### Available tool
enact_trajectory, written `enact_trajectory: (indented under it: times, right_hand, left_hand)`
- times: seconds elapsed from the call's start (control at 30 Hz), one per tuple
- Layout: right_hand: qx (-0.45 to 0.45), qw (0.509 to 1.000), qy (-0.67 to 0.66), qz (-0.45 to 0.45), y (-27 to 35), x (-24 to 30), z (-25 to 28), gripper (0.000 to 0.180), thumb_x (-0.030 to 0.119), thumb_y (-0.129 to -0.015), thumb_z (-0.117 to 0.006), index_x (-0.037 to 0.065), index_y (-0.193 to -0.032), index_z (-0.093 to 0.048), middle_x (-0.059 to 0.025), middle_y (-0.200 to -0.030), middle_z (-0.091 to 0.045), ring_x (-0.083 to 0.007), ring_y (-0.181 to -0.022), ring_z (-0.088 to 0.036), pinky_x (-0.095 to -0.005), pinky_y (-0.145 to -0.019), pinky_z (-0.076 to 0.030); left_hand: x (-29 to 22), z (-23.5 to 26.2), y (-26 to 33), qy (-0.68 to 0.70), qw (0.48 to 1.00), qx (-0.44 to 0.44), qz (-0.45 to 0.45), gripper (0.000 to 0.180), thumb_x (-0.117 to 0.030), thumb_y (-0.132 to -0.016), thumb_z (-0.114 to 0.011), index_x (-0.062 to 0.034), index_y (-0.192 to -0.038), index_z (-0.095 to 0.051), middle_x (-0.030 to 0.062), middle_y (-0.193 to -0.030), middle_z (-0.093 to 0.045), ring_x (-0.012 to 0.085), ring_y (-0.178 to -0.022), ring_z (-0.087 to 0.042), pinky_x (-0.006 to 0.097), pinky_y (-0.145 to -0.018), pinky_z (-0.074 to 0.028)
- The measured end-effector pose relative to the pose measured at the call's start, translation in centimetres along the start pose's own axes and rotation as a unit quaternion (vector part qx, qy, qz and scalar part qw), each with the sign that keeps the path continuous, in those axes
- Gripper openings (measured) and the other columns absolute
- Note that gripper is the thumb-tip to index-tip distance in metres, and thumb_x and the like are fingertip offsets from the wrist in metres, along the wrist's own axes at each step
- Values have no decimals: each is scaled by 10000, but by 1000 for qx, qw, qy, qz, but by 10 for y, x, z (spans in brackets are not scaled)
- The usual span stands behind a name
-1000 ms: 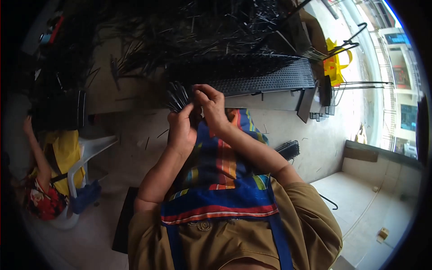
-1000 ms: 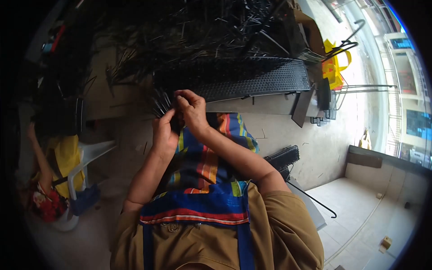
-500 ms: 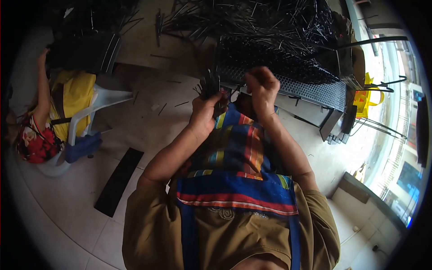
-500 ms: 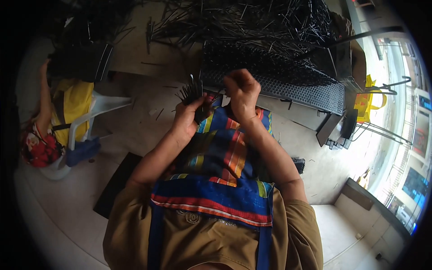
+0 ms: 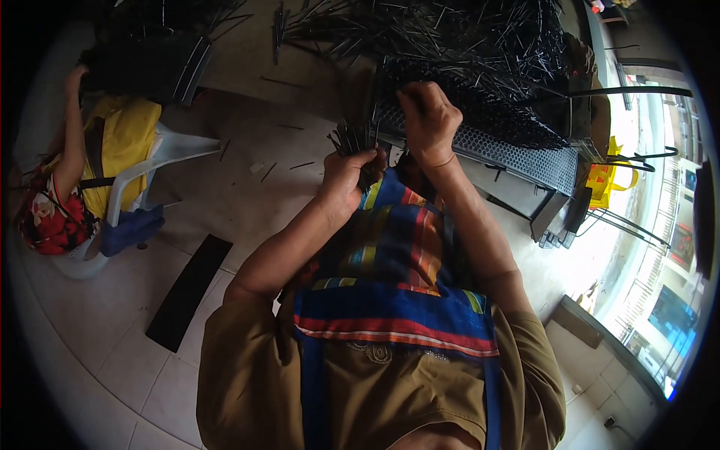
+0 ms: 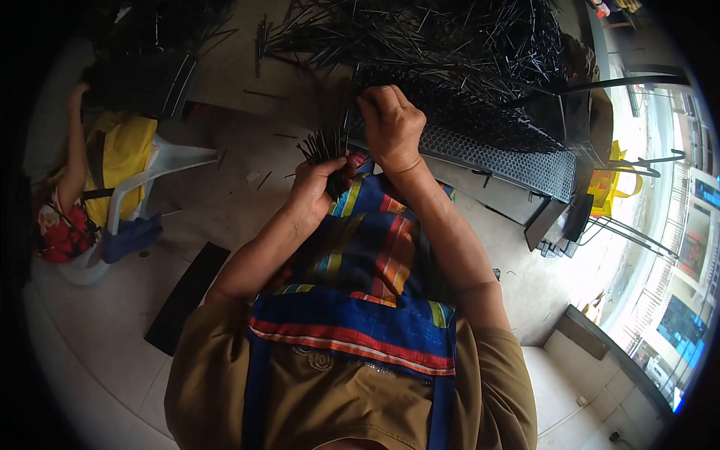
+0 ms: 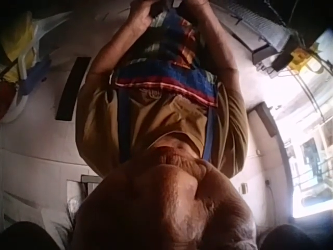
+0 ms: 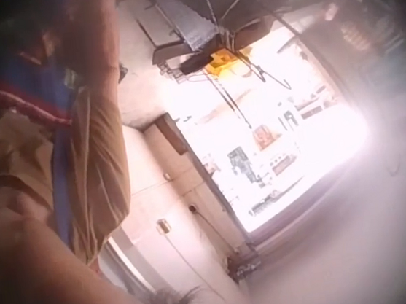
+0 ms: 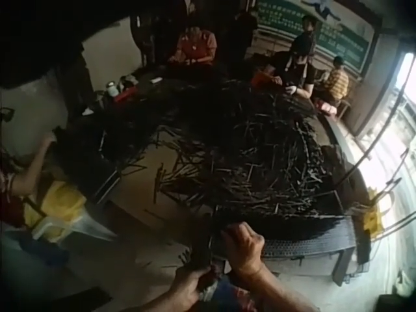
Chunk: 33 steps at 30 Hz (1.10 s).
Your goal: The recorder is inserting thin black rods into a perforated panel to assemble a mesh component.
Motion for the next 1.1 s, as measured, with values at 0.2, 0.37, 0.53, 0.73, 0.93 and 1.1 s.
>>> enact_trajectory:
  times: [0.2, 0.37, 0.53, 0.73, 0.93, 1.1]
  right_hand:
    - [1, 1000, -6, -15, 0, -9, -3, 104, -1, -773, -714, 35, -853, -656, -101, -755, -635, -220, -613, -628, -282, -564, -482]
    - [54, 991, 82, 86, 14, -5, -23, 86, 120, -760, -718, 101, -825, -665, -46, -766, -602, -263, -613, -617, -347, -548, -486]
    - [92, 981, 143, 92, 19, -7, -30, 89, 157, -764, -715, 115, -831, -674, -32, -779, -591, -260, -602, -605, -345, -541, -478]
    - [125, 986, -39, -107, 32, -16, -17, 157, 69, -767, -717, 35, -914, -672, -63, -787, -647, -169, -601, -615, -311, -530, -478]
    - [52, 911, -257, -318, 44, -49, -8, 124, -7, -790, -686, 3, -901, -632, -8, -743, -647, -38, -658, -568, -216, -562, -459]
    - [-73, 969, -151, -181, 17, -35, 19, 89, -4, -830, -676, 10, -901, -624, 5, -736, -629, -29, -671, -558, -199, -595, -464]
  left_hand:
    - [1, -1, 0, 6, 1000, -2, 2, 83, 9, -839, -633, 0, -918, -655, 97, -808, -680, 186, -692, -647, 301, -567, -495]
    - [1, -1, -3, 2, 1000, 14, -16, 112, -1, -836, -636, 4, -945, -661, 94, -827, -683, 177, -685, -632, 291, -572, -478]
    - [-2, -5, -3, -6, 999, 28, -30, 129, -19, -846, -631, 3, -966, -670, 92, -844, -688, 172, -693, -621, 282, -587, -466]
    - [-2, -17, -1, 44, 994, 99, -15, 146, 0, -841, -641, 3, -987, -655, 101, -882, -687, 183, -721, -632, 289, -619, -494]
    - [-1, -7, 0, 10, 1000, 18, -12, 148, 17, -824, -670, -5, -968, -651, 104, -850, -680, 204, -726, -664, 298, -605, -530]
    - [3, 0, -1, -20, 1000, 10, -22, 153, 12, -853, -632, -4, -1004, -654, 119, -896, -697, 200, -761, -669, 323, -633, -542]
Point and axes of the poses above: each hand's wrist, its own y-axis away from the middle knuckle, its own z-axis out of the back of the hand, x = y × z, the point moved 7 cm from there along -y, towards the middle knuckle
